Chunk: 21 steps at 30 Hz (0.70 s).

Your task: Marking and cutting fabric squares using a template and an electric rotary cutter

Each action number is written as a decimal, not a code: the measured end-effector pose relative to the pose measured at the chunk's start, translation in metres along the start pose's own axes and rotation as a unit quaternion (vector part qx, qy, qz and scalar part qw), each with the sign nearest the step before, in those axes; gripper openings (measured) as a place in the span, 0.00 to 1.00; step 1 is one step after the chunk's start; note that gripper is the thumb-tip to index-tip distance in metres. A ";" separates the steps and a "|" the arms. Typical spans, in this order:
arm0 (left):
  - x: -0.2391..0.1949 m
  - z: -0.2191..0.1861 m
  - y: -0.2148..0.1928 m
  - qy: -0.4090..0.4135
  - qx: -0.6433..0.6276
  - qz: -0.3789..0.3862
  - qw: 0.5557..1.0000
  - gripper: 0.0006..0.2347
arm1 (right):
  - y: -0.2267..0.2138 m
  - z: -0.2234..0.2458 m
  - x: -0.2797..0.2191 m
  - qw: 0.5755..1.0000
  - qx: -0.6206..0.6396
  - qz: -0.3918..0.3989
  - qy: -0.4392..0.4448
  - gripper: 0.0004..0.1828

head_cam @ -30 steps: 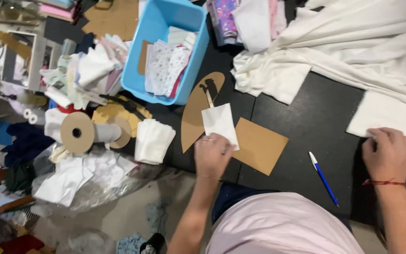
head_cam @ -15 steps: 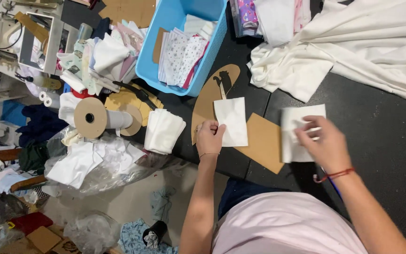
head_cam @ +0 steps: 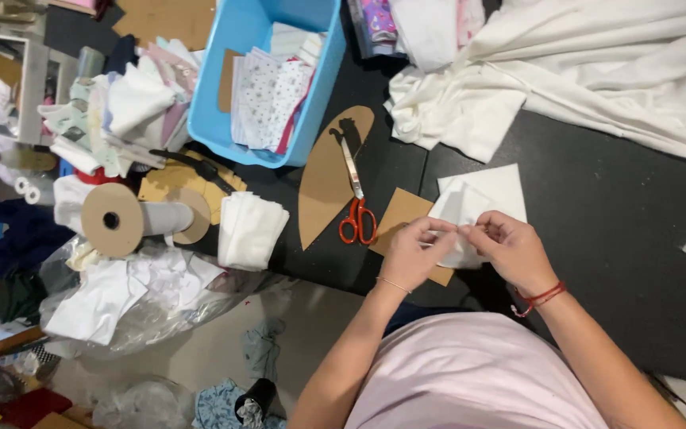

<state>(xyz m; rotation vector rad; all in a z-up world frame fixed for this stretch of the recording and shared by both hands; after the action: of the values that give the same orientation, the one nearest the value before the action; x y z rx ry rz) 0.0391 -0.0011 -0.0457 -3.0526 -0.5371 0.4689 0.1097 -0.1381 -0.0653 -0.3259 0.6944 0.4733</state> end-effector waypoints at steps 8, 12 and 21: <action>0.003 -0.021 0.000 0.015 0.090 -0.003 0.996 0.08 | 0.003 0.008 -0.011 0.997 0.050 0.029 0.042 0.09; -0.001 -0.025 0.003 0.030 0.102 0.006 0.994 0.07 | 0.004 0.018 -0.012 0.998 0.051 0.021 0.016 0.06; 0.004 -0.009 0.003 0.021 0.106 -0.005 0.994 0.03 | 0.001 0.026 -0.012 0.997 -0.036 0.035 -0.059 0.04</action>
<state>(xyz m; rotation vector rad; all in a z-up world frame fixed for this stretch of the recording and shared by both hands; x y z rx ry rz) 0.0463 -0.0025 -0.0384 -2.8496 -0.4673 0.4300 0.1148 -0.1293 -0.0391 -0.3391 0.5770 0.5797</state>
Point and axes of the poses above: each hand's wrist, its own x-axis towards the middle knuckle, its own y-axis out of the palm, z = x × y, the point moved 4 cm from there along x, towards the middle knuckle, and after that the axes turned 9 degrees about y, right-handed, at the moved point
